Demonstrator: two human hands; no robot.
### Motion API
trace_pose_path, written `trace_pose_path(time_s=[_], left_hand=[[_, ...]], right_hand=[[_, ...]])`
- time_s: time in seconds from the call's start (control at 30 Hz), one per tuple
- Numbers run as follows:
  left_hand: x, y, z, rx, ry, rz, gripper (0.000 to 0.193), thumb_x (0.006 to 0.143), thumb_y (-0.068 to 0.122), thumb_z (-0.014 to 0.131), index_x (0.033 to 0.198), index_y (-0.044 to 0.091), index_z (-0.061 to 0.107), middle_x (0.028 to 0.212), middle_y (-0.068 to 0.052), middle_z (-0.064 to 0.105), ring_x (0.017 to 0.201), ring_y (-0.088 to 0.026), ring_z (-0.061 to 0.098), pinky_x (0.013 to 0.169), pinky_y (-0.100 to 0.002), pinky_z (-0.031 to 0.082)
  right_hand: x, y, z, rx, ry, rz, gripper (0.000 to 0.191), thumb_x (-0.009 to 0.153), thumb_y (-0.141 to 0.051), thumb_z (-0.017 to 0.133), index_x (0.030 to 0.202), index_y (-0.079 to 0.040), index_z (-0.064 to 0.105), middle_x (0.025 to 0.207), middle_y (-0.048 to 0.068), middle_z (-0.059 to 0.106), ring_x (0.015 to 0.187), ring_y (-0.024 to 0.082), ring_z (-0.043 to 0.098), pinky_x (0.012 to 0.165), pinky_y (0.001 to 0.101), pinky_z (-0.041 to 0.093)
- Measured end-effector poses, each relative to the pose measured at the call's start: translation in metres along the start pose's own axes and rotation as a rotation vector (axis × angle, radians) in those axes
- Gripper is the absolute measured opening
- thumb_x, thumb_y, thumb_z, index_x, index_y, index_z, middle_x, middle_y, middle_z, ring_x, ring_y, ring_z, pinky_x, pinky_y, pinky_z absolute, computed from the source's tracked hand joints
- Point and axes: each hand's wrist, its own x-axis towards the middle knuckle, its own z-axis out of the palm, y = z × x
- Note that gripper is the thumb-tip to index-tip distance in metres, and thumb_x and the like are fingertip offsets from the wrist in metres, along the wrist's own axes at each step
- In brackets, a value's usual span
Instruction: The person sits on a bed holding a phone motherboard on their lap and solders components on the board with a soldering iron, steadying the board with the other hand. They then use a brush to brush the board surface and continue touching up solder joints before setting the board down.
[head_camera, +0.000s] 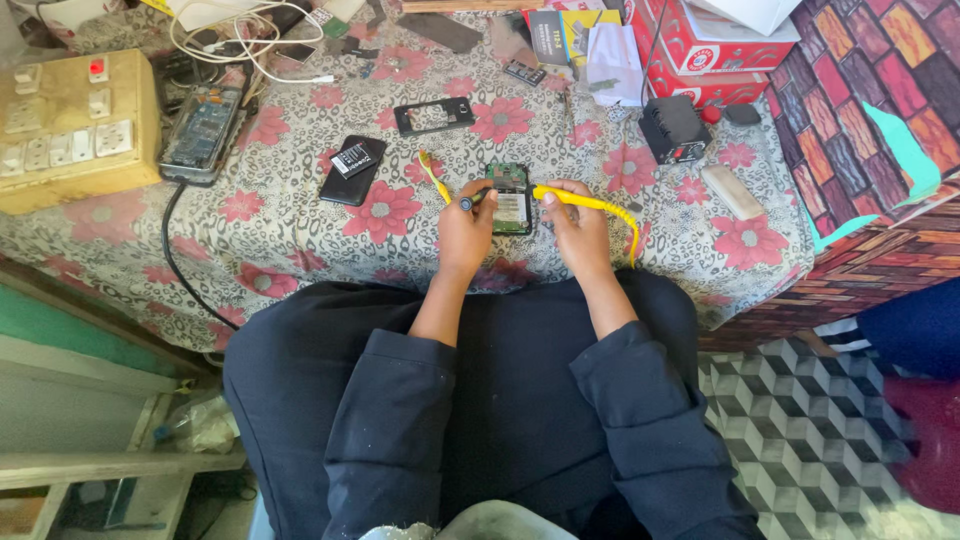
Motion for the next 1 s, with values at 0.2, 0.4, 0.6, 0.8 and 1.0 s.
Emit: trace_pose_path(time_s=[0.2,0.4,0.6,0.8,1.0], left_hand=[[-0.0006,0.0037,-0.0013,0.013,0.001,-0.003,0.023,0.098,0.023,0.069,0.116,0.009,0.071,0.079,-0.01,0.075,0.067,-0.018,0.07,0.064,-0.034,0.054],[-0.0006,0.0045,-0.0012,0.004,0.006,0.008,0.023,0.098,0.024,0.069,0.116,0.009,0.071,0.078,-0.009,0.074,0.066,-0.017,0.071,0.063,-0.033,0.054],[-0.0009,0.0068,-0.0016,0.029,0.012,-0.004,0.023,0.097,0.023,0.07,0.115,0.01,0.071,0.075,-0.011,0.073,0.063,-0.019,0.069,0.061,-0.034,0.053],[-0.0007,0.0079,-0.0017,0.058,0.003,-0.039,0.023,0.097,0.024,0.07,0.115,0.01,0.071,0.073,-0.012,0.072,0.061,-0.021,0.067,0.061,-0.035,0.052],[-0.0006,0.0073,0.0001,0.054,0.03,0.009,0.023,0.097,0.025,0.071,0.115,0.011,0.071,0.075,-0.012,0.073,0.063,-0.021,0.069,0.062,-0.035,0.053]], right_hand=[[0.0009,0.0008,-0.0001,-0.007,0.003,-0.008,0.026,0.104,-0.02,0.065,0.123,-0.003,0.062,0.105,0.006,0.073,0.088,0.01,0.069,0.079,0.0257,0.058],[-0.0014,-0.0029,-0.0008,-0.06,0.021,0.056,0.027,0.103,-0.022,0.065,0.124,-0.006,0.063,0.1,0.003,0.073,0.083,0.009,0.069,0.067,0.0231,0.051],[-0.0017,-0.0054,-0.0007,-0.057,0.009,0.022,0.027,0.104,-0.023,0.065,0.125,-0.006,0.063,0.101,0.003,0.073,0.083,0.008,0.068,0.069,0.0226,0.051],[-0.0026,-0.0084,-0.0007,-0.077,0.012,0.054,0.027,0.103,-0.024,0.064,0.124,-0.007,0.063,0.1,0.002,0.073,0.082,0.007,0.068,0.066,0.0219,0.05],[-0.001,-0.0057,-0.0013,-0.058,-0.019,0.026,0.027,0.104,-0.022,0.064,0.125,-0.006,0.061,0.099,0.003,0.073,0.08,0.007,0.066,0.065,0.0223,0.049]])
